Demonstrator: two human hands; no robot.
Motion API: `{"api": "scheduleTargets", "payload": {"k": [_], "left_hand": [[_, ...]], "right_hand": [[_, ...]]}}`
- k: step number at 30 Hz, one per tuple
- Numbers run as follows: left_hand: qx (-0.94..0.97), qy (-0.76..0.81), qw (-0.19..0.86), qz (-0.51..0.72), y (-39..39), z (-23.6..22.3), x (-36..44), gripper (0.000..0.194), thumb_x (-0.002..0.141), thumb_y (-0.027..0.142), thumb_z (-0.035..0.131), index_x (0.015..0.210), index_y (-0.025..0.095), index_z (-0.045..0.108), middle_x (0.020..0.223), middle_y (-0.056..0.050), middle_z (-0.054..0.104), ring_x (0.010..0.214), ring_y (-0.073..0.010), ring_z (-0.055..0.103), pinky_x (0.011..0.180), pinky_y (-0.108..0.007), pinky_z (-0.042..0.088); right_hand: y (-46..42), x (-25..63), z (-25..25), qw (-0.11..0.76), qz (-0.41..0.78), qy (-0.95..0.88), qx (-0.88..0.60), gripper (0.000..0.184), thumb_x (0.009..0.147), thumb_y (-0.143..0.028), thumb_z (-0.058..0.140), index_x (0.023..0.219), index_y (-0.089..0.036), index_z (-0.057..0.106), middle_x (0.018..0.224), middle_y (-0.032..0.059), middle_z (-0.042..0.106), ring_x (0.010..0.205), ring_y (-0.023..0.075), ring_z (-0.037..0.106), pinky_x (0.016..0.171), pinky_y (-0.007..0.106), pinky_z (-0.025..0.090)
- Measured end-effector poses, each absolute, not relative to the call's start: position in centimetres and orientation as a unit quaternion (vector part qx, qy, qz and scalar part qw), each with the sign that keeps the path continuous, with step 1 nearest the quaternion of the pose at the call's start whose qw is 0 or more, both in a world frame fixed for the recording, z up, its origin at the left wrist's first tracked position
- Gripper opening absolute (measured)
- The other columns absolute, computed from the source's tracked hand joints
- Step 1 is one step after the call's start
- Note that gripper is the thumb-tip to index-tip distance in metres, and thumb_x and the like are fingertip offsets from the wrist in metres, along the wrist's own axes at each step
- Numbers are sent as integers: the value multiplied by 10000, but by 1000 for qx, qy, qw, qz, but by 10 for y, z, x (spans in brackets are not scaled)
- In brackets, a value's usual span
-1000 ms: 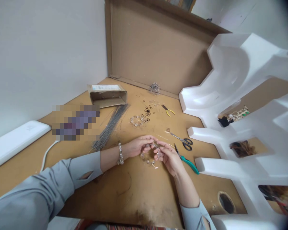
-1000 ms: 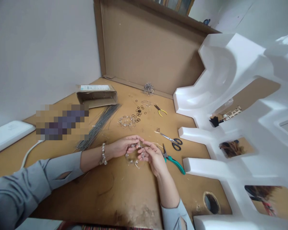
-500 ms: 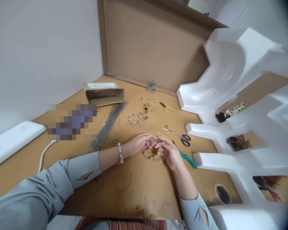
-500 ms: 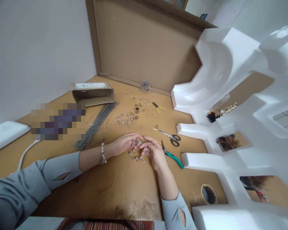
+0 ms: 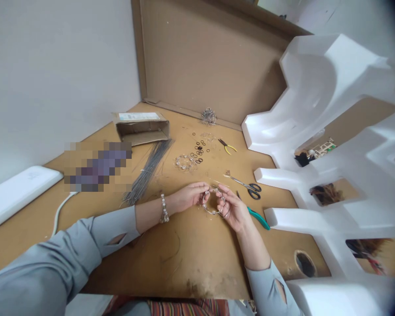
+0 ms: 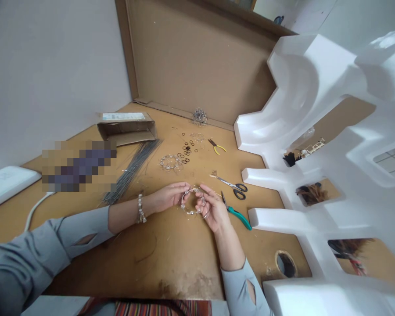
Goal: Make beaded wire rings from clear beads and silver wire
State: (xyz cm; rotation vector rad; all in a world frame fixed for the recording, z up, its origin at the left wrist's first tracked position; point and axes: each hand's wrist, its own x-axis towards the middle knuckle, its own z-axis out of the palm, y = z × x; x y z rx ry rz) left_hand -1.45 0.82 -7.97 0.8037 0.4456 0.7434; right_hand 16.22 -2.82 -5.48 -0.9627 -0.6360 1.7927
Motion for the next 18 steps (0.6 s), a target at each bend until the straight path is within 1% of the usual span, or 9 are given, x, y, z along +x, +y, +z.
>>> {"api": "scheduleTargets", "payload": {"k": [2,3,5,7,9,11,14,16,18], "left_hand": [[377,204,841,330,12,-79,-18,194,810,319,593,817,129,558,679,0,540,574,-79,497,564,-216,385],[391,211,842,307,14,-78,-21,205,815,332,580,826,128,564,691,-9,548,591,-90,509,579,-227,400],[448,258,815,261,22,-73,-29,231,808,350,577,858,125,576,729,-32,571,649,-125,545,623,-262,432],[526,350,730,260,29,-67,-38,230,761,323,625,889,135,590,771,-46,593,731,-166,569,681,-294,447],[594,432,587,339,34,-57,-46,222,701,267,672,888,164,612,850,-55,606,831,-191,556,762,-298,429],[650,451,491,364,34,-47,-51,272,697,267,666,952,182,623,997,-71,600,958,-222,529,850,-314,399],[730,405,452,314,21,-33,-52,401,714,300,652,1095,196,584,1111,-76,559,1005,-234,512,890,-321,373],[785,362,427,265,8,-29,-50,416,697,295,670,1095,210,584,1098,-71,561,1036,-246,492,910,-312,344],[815,355,399,223,-4,-28,-47,322,710,282,653,1019,205,607,1020,-70,571,958,-239,517,867,-304,351]], "right_hand": [[-28,161,-57,481,713,-297,-415,341,695,-193,664,1025,-176,578,801,22,673,620,107,618,589,246,525],[-28,161,-59,487,679,-328,-441,324,711,-240,661,1020,-183,581,814,30,673,665,126,626,617,272,527],[-28,162,-62,505,564,-407,-511,288,741,-320,635,1001,-200,602,862,41,671,771,157,625,709,319,515],[-27,166,-65,511,433,-482,-565,260,758,-350,605,982,-218,630,934,49,667,883,176,605,832,353,471],[-25,173,-68,496,351,-534,-588,248,767,-352,578,972,-230,647,984,56,661,938,191,586,896,370,428],[-24,180,-69,465,320,-564,-602,249,772,-353,553,967,-232,649,955,55,666,871,191,593,850,366,441],[-24,188,-68,385,285,-606,-635,253,765,-330,525,957,-221,650,825,36,668,699,164,578,706,313,454],[-26,189,-65,323,263,-644,-641,229,758,-295,510,919,-223,657,761,19,664,653,151,567,651,280,434],[-30,188,-60,272,256,-678,-633,179,750,-257,501,829,-226,659,722,5,662,631,140,568,621,257,416]]}}
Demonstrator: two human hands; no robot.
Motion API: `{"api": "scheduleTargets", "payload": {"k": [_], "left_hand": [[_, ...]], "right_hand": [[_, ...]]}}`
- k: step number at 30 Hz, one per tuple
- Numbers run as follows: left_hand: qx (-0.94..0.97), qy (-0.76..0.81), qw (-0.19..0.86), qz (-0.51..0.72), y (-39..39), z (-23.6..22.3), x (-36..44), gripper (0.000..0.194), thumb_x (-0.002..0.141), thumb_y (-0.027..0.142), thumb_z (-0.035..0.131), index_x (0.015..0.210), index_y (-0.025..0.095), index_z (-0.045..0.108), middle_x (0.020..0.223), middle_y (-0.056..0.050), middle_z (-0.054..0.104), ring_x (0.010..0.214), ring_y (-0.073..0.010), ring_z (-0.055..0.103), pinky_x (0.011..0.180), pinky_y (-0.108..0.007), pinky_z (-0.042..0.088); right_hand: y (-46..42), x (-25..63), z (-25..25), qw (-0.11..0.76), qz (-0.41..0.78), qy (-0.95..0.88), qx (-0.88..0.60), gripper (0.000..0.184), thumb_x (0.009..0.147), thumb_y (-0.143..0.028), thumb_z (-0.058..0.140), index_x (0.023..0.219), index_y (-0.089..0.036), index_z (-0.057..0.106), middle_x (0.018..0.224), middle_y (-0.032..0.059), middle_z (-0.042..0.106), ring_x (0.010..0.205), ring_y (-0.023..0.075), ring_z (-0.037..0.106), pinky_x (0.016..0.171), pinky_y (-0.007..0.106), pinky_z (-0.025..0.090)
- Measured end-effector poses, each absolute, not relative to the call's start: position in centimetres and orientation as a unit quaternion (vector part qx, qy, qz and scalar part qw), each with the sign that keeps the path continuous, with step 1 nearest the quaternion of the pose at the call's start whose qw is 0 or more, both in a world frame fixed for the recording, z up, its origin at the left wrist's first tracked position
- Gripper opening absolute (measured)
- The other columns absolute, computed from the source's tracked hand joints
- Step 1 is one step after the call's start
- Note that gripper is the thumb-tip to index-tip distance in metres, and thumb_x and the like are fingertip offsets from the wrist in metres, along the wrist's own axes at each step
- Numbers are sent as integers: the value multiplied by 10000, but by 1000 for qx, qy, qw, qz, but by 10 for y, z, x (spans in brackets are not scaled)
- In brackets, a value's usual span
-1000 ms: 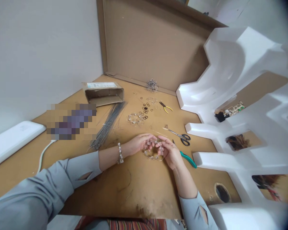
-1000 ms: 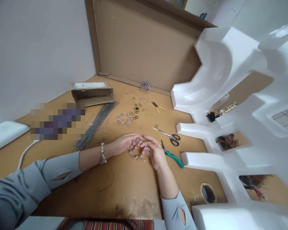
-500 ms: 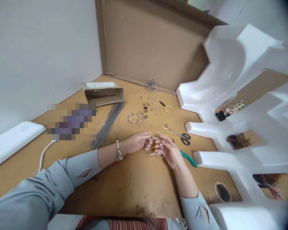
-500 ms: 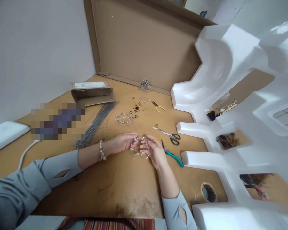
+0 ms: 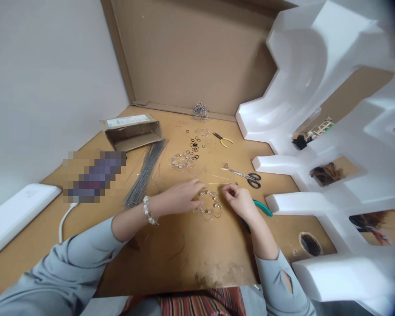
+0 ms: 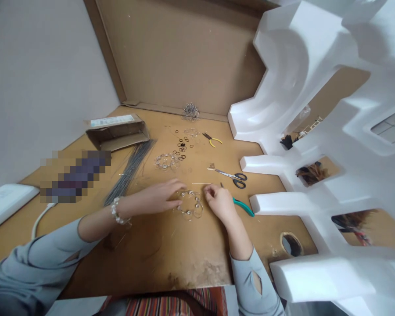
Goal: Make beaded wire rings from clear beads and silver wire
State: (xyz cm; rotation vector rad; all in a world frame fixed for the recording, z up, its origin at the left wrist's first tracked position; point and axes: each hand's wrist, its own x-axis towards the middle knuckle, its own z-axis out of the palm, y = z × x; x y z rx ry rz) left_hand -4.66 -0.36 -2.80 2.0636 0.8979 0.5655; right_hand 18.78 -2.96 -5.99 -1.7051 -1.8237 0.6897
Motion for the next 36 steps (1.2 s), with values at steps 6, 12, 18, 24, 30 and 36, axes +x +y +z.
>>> {"api": "scheduleTargets", "payload": {"k": [6,12,18,24,30,36], "left_hand": [[806,425,367,190,-10,-36,-46,376,643,371,716,945,182,595,843,-61,576,748,-216,528,681,-277,353],[766,339,526,150,7,-48,-48,517,694,241,656,1187,208,506,785,-5,590,670,-143,519,625,-234,375],[629,333,651,265,19,-54,-38,432,782,193,532,1203,175,436,1084,-89,549,954,-166,550,862,-310,406],[589,354,625,370,7,-57,-23,411,817,222,534,1210,185,420,956,-40,568,757,-116,552,782,-282,423],[613,342,592,396,-1,-59,-19,396,855,274,490,1231,180,407,957,-43,550,797,-128,544,817,-287,418],[666,318,567,367,-11,-68,-10,416,886,349,449,1254,163,397,882,-50,576,790,-147,550,794,-308,427]], "right_hand": [[-38,183,-50,225,309,-675,-631,117,749,-290,542,737,-213,629,586,-9,631,480,107,532,512,227,379],[-37,180,-62,297,408,-644,-575,215,727,-258,584,929,-203,632,532,-36,607,476,107,544,502,228,410],[-32,173,-59,415,504,-506,-564,356,721,-264,581,1065,-176,582,647,-9,654,479,95,547,435,209,408],[-33,167,-61,448,482,-517,-547,386,733,-386,610,1055,-174,608,641,-14,627,526,111,539,530,258,441],[-46,151,-58,387,220,-687,-574,399,789,-366,572,1160,-220,599,886,83,663,821,217,575,768,342,419],[-49,147,-53,309,230,-722,-574,309,876,-221,375,1068,-206,617,800,49,667,656,153,574,654,273,422]]}}
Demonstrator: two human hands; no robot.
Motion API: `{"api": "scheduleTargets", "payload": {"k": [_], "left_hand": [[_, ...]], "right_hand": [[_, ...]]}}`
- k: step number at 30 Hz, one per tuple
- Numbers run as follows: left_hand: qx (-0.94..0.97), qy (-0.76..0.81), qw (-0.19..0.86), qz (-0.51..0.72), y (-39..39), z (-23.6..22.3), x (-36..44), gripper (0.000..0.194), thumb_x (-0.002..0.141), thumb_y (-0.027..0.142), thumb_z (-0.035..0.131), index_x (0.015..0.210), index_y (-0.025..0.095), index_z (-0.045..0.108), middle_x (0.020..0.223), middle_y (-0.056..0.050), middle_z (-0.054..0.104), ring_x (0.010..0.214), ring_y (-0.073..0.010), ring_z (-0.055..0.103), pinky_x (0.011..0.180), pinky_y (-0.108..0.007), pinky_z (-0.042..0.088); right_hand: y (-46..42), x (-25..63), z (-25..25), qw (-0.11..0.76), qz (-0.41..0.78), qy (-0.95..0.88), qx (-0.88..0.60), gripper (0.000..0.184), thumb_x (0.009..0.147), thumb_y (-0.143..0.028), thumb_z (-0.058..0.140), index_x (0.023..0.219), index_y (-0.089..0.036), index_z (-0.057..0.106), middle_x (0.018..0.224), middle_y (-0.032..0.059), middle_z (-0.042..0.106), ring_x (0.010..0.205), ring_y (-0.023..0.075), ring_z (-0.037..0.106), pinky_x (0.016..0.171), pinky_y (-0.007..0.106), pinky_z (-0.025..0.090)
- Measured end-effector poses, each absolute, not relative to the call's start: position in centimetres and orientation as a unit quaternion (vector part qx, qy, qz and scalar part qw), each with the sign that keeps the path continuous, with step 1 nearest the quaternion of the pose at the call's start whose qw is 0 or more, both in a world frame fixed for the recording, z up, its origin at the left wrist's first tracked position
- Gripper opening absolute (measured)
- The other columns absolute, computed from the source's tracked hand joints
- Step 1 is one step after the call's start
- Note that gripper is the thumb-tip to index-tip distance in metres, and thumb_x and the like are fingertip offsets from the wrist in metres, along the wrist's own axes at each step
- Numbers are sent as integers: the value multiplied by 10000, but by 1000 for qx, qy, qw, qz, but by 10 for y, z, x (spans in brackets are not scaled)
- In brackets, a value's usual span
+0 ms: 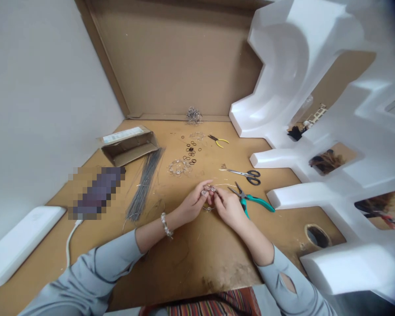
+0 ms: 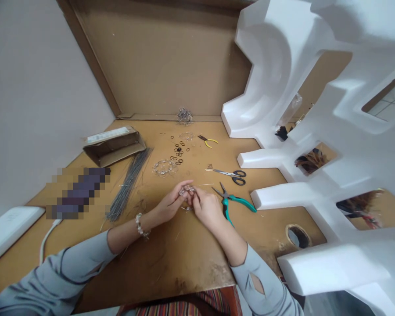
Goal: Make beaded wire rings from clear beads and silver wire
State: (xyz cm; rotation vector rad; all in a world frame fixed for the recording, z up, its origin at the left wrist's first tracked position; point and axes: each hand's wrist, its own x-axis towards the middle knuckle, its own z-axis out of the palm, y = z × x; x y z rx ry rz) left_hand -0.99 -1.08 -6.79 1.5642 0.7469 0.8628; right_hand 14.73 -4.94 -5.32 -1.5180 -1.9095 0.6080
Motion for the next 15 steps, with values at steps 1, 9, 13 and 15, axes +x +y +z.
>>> {"api": "scheduleTargets", "payload": {"k": [1,9,13,15], "left_hand": [[661,318,575,361,-10,-69,-10,429,885,354,450,1262,162,384,847,-37,571,740,-137,546,749,-300,435],[506,357,705,345,4,-62,-15,342,812,359,549,1085,165,479,813,6,535,542,-59,481,523,-210,372],[469,343,738,342,-3,-56,-12,303,786,327,591,1031,168,509,781,18,538,507,-42,456,496,-191,348],[445,332,767,323,-8,-53,-10,269,783,323,601,978,151,532,765,7,551,502,-42,452,498,-192,353]], "right_hand": [[-48,149,-53,306,238,-716,-580,305,877,-232,379,1061,-205,621,764,37,664,628,145,567,632,264,422],[-46,153,-53,304,233,-716,-583,684,786,-528,529,1354,-175,389,1222,144,560,1099,264,535,898,419,426],[-50,145,-50,313,191,-757,-540,1093,591,-553,708,1454,-216,127,1467,132,275,1345,297,243,1059,491,274],[-51,142,-50,326,194,-765,-521,1126,573,-494,742,1456,-234,94,1447,123,316,1322,281,296,1053,470,302]]}}
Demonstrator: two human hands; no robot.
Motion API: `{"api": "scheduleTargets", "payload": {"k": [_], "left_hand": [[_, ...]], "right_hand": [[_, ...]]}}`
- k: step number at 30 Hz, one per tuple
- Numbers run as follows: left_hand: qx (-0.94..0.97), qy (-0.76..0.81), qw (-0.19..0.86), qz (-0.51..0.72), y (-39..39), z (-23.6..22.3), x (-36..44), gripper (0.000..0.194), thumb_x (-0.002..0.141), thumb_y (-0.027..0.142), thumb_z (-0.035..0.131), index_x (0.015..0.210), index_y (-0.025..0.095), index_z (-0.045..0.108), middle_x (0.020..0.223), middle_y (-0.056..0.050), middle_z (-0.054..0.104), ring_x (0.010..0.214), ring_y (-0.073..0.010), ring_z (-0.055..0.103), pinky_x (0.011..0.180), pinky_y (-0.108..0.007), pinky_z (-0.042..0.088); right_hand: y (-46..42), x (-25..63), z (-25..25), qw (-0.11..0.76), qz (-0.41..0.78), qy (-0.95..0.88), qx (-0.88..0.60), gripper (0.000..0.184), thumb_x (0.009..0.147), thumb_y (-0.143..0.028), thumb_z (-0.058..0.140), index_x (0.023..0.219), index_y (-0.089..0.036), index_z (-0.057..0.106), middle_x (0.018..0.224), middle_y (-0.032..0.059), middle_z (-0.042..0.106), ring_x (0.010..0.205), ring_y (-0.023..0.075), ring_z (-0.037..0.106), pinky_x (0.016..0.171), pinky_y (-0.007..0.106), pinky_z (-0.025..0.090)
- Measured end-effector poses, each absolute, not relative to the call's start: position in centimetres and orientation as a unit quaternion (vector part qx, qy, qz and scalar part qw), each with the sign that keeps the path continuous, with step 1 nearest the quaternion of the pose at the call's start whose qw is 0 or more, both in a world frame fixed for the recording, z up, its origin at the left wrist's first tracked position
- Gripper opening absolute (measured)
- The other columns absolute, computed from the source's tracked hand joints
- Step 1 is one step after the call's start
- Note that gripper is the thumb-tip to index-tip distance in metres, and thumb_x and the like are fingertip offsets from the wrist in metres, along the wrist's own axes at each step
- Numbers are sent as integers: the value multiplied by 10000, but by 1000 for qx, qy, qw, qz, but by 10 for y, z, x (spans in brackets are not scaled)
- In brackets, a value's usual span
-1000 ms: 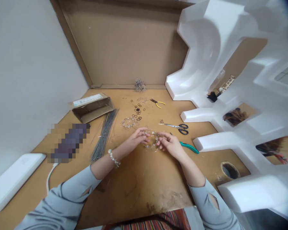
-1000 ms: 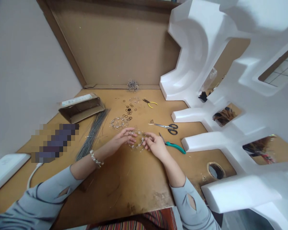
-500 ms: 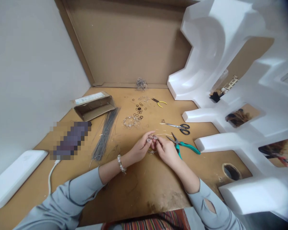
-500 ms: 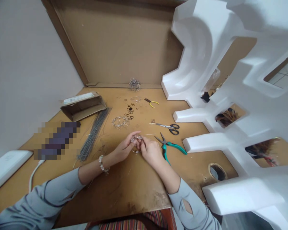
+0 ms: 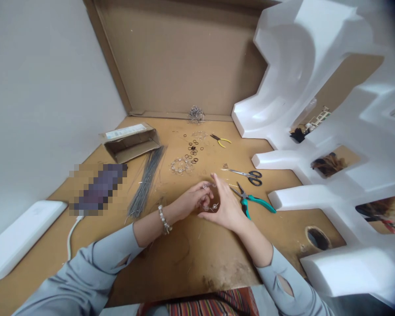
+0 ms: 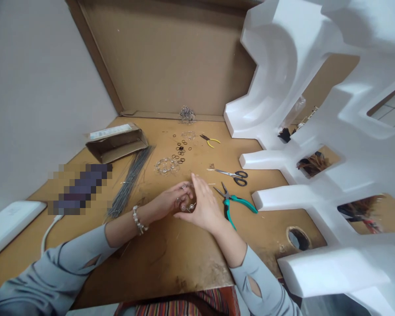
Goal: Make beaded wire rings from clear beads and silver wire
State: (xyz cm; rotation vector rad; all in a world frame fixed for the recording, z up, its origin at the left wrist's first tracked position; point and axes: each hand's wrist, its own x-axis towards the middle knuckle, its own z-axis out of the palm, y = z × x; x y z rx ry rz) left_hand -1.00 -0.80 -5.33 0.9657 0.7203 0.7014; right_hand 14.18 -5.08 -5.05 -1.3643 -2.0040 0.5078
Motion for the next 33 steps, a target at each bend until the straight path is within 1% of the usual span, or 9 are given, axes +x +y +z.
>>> {"api": "scheduleTargets", "payload": {"k": [3,8,10,13,19,22,25,29,33], "left_hand": [[382,317,812,307,-14,-49,-9,227,775,285,613,924,120,566,762,-29,577,594,-80,520,569,-210,404],[326,283,854,291,-17,-42,-7,190,794,194,550,961,114,595,903,-88,637,817,-166,594,714,-275,459],[300,256,869,299,-19,-41,-5,190,810,197,518,966,127,599,932,-87,649,864,-183,603,780,-306,465],[272,241,870,333,-22,-41,-2,192,849,239,488,967,142,604,928,-75,659,891,-180,610,875,-325,447],[280,217,879,318,-19,-45,2,352,890,416,408,976,131,597,987,-99,644,983,-203,593,989,-376,390],[419,295,767,385,-18,-48,-2,424,890,447,398,1173,151,510,1282,-125,506,1215,-241,450,1060,-419,309],[626,323,551,446,-20,-51,-8,534,856,367,506,1340,202,353,1460,-94,295,1350,-223,255,1125,-410,189],[797,253,386,390,-26,-52,-10,669,751,303,643,1350,183,370,1429,-113,356,1340,-242,276,1136,-422,162],[805,273,361,383,-30,-50,-9,564,789,295,596,1318,195,428,1336,-106,485,1265,-235,402,1131,-450,160]], "right_hand": [[-51,140,-54,354,208,-762,-501,1083,602,-394,746,1452,-242,92,1369,118,425,1231,250,429,1005,433,379],[-50,139,-61,412,224,-742,-480,828,616,-338,738,1336,-229,346,1263,111,508,1136,227,513,962,394,430],[-51,136,-66,436,237,-723,-480,759,630,-309,718,1299,-219,372,1233,115,525,1108,225,532,938,390,450],[-53,129,-72,459,245,-702,-486,795,647,-252,683,1343,-219,301,1236,122,520,1105,232,536,931,402,456],[-51,129,-65,496,262,-655,-507,1072,620,-281,729,1443,-249,42,1136,89,552,1047,221,564,890,387,479],[-45,132,-63,522,321,-620,-490,1131,638,-288,723,1438,-268,-76,1102,70,554,974,188,586,829,353,502],[-41,133,-72,508,376,-610,-478,1107,651,-291,711,1438,-259,-67,1123,91,551,916,180,599,806,356,504],[-43,133,-79,464,389,-623,-495,975,616,-282,731,1409,-221,167,1239,135,513,1102,241,538,927,406,445],[-43,136,-66,401,426,-655,-478,572,664,-306,694,1177,-184,473,1082,106,617,954,230,608,819,380,504]]}}
